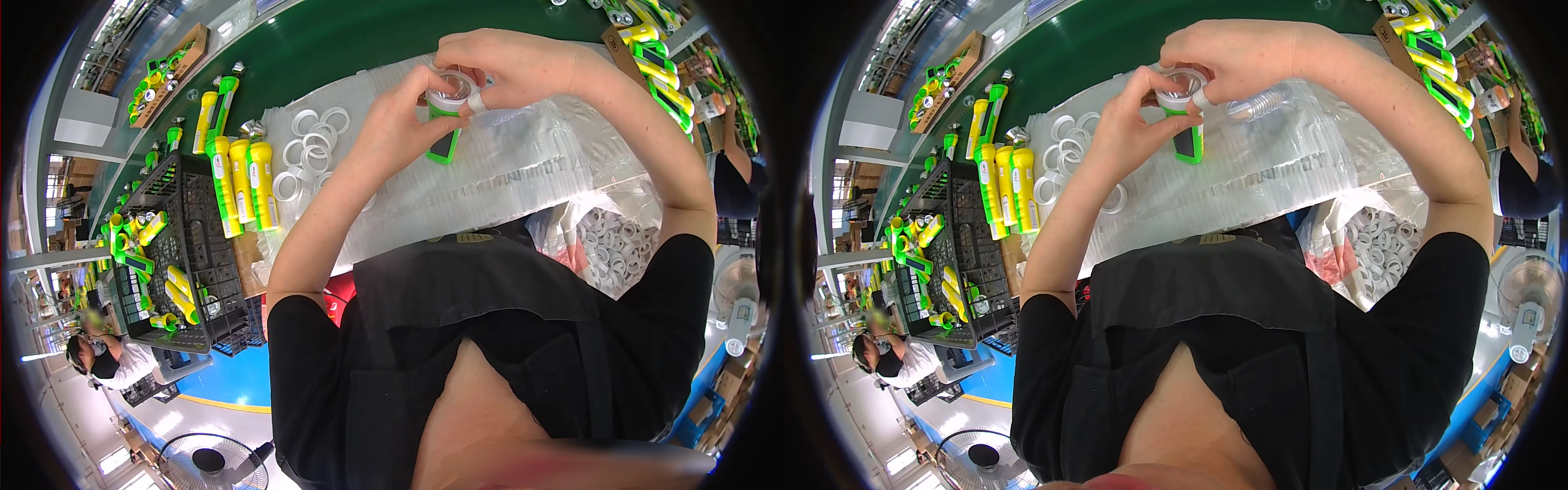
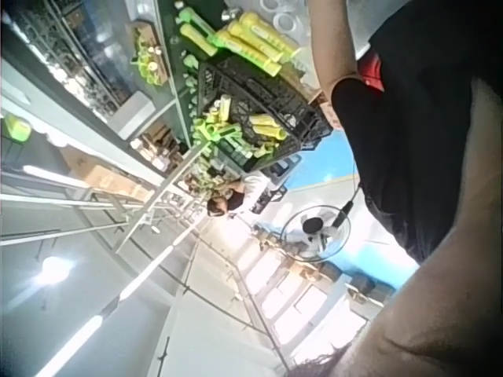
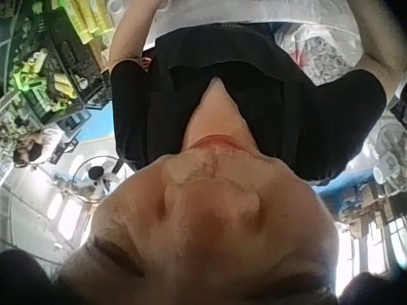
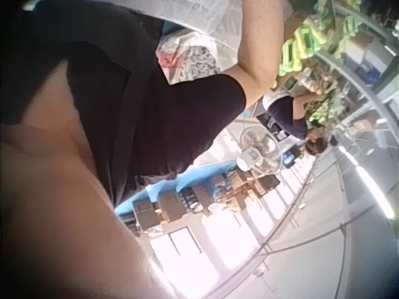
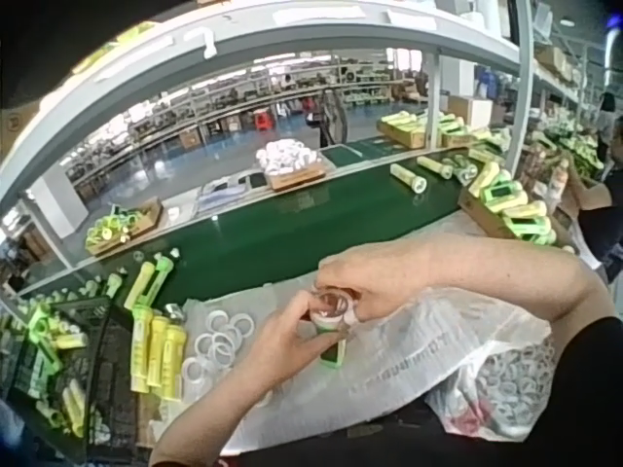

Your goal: Assembling plastic flashlights by attaching rings and lenses on a production line.

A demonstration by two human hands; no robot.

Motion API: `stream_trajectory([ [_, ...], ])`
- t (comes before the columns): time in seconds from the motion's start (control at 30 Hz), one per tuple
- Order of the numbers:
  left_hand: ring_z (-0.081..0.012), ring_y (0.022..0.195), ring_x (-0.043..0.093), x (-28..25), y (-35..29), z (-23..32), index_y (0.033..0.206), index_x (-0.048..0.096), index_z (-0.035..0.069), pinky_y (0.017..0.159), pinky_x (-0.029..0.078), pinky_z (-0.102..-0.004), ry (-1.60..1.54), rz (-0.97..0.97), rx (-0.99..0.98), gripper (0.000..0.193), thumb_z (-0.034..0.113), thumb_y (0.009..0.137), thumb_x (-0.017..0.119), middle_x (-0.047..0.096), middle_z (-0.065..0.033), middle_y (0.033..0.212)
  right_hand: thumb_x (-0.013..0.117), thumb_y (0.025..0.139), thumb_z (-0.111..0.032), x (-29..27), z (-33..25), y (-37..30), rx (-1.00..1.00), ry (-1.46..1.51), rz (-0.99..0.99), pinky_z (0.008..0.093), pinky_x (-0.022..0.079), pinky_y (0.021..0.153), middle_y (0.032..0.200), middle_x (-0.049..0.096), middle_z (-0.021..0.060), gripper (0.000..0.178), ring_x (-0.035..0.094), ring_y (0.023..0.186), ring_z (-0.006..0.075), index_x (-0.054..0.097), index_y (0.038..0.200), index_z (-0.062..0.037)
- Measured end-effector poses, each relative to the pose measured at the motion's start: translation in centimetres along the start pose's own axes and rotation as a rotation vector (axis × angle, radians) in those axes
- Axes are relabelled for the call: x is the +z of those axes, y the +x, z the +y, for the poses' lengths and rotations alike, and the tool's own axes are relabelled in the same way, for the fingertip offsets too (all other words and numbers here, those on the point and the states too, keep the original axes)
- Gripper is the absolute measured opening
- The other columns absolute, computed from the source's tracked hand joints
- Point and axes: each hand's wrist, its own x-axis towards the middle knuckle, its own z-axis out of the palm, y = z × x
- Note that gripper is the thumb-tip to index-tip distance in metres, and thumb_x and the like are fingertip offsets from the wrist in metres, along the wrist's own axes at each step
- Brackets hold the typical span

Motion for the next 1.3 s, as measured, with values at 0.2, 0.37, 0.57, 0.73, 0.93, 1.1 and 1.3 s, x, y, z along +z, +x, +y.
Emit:
stream_trajectory([
  [0.2,-0.0249,0.091,0.067,0.3,0.3,-0.1,0.098,0.053,0.009,0.076,0.053,-0.0345,0.057,0.010,0.080,0.039,0.016,0.073,0.083,0.068,-0.0040,0.100,0.079,0.073,-0.013,0.6,0.7,-0.1,-0.021,-0.052,0.028,0.0364,0.046,0.065,0.086,0.055,0.0100,0.036,0.057,0.075,0.0256,0.058,0.099,-0.0025],
  [0.37,-0.0195,0.079,0.063,0.9,0.5,-0.5,0.096,0.054,0.008,0.067,0.049,-0.0317,0.157,0.088,0.146,0.040,0.016,0.071,0.085,0.068,-0.0035,0.095,0.073,0.079,-0.045,2.0,-0.6,0.2,0.245,-0.180,0.156,0.0383,0.046,0.058,0.073,0.061,0.0128,0.049,0.060,0.066,0.0275,0.059,0.093,-0.0003],
  [0.57,-0.0241,0.077,0.063,1.1,0.8,-1.0,0.095,0.054,0.009,0.062,0.049,-0.0353,0.152,0.121,0.117,0.041,0.018,0.069,0.085,0.066,-0.0037,0.088,0.073,0.077,-0.050,0.4,-1.8,0.3,0.527,-0.198,0.082,0.0418,0.050,0.071,0.087,0.066,0.0161,0.057,0.065,0.080,0.0309,0.060,0.100,0.0000],
  [0.73,-0.0186,0.073,0.059,1.5,0.6,-0.8,0.094,0.054,0.008,0.065,0.049,-0.0321,0.086,0.131,0.148,0.040,0.015,0.070,0.086,0.063,-0.0026,0.083,0.072,0.075,-0.052,1.1,-0.8,-0.7,-0.016,0.077,0.088,0.0408,0.050,0.077,0.095,0.065,0.0158,0.060,0.064,0.084,0.0294,0.060,0.104,-0.0007],
  [0.93,-0.0184,0.074,0.060,1.6,0.7,-1.2,0.095,0.056,0.009,0.064,0.048,-0.0322,0.115,0.143,0.179,0.040,0.015,0.070,0.086,0.064,-0.0024,0.083,0.073,0.079,-0.036,2.4,0.8,-0.7,-0.023,0.025,0.425,0.0387,0.049,0.069,0.084,0.062,0.0120,0.040,0.062,0.079,0.0289,0.061,0.094,-0.0010],
  [1.1,-0.0186,0.073,0.059,1.8,0.9,-1.8,0.095,0.057,0.009,0.065,0.047,-0.0306,0.105,0.161,0.200,0.038,0.015,0.070,0.085,0.064,-0.0027,0.082,0.072,0.081,-0.036,3.9,0.7,-0.2,0.298,-0.193,0.370,0.0377,0.047,0.060,0.075,0.059,0.0105,0.040,0.059,0.069,0.0255,0.059,0.094,-0.0009],
  [1.3,-0.0218,0.097,0.066,1.8,-0.1,-2.5,0.127,0.051,0.011,0.085,0.053,-0.0339,-0.070,0.194,0.257,0.068,0.014,0.069,0.087,0.068,-0.0082,0.103,0.069,0.083,-0.036,2.7,-1.0,-2.0,0.082,-0.046,0.318,0.0403,0.049,0.068,0.090,0.062,0.0147,0.038,0.062,0.080,0.0307,0.061,0.099,-0.0015],
])
